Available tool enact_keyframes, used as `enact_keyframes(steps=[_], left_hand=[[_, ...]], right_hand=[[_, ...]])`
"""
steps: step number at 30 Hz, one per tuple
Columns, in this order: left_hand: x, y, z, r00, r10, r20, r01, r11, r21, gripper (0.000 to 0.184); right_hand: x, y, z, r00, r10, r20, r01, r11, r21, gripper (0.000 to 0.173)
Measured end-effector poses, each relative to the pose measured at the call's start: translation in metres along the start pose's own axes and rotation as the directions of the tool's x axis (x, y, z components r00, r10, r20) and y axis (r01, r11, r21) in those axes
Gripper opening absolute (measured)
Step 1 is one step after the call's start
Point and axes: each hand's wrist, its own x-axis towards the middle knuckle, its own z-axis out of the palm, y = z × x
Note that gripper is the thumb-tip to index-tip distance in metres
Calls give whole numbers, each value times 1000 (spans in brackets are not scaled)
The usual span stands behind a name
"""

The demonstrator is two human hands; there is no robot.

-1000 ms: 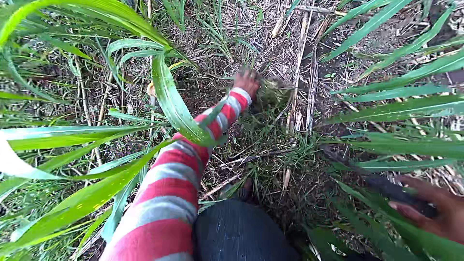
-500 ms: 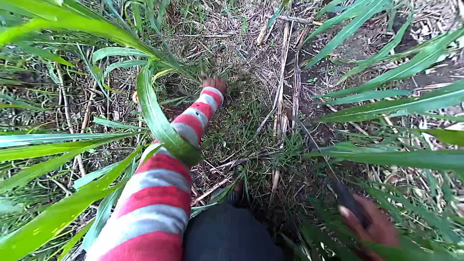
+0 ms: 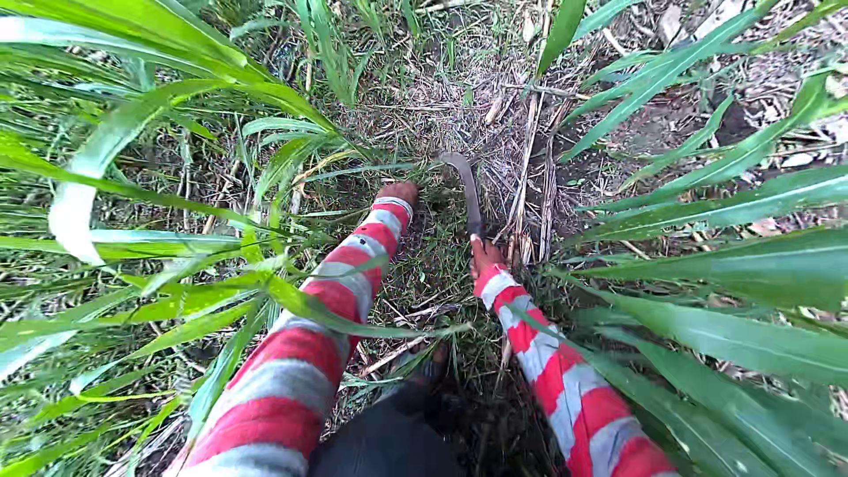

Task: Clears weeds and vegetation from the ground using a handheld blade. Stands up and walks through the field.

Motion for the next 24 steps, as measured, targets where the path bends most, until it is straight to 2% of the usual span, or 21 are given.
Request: enact_keyframes(steps=[5,8,10,11,12,14,16,19,22,24], left_hand=[[-3,3,7,1000,-13,1,13,989,-145,37],[1,14,13,999,-43,25,46,985,-166,42],[3,11,12,998,-67,23,70,984,-166,45],[3,9,10,997,-70,20,73,984,-162,44],[2,7,8,998,-67,15,68,987,-146,42],[-1,6,8,999,-45,6,46,992,-116,41],[-15,3,14,1000,-28,10,29,989,-146,45],[-55,-23,45,995,-72,76,86,976,-201,51],[-119,-26,121,964,26,264,13,989,-147,52],[-157,-19,154,915,72,398,-28,993,-115,54]], right_hand=[[-37,15,-58,995,79,58,-79,997,4,46],[-31,-10,-64,998,-41,-50,52,965,258,47],[-13,-38,-48,983,-106,-147,161,886,436,52],[-4,-46,-35,977,-100,-186,176,874,453,54],[5,-44,-23,977,-101,-190,167,912,374,57],[10,-12,-12,997,-63,-48,67,994,86,65],[-3,14,-17,998,24,51,-23,999,-23,60],[-37,26,-56,979,105,177,-92,993,-80,51],[-55,21,-84,985,127,113,-125,992,-29,46],[-60,4,-83,998,42,42,-47,989,137,46]])
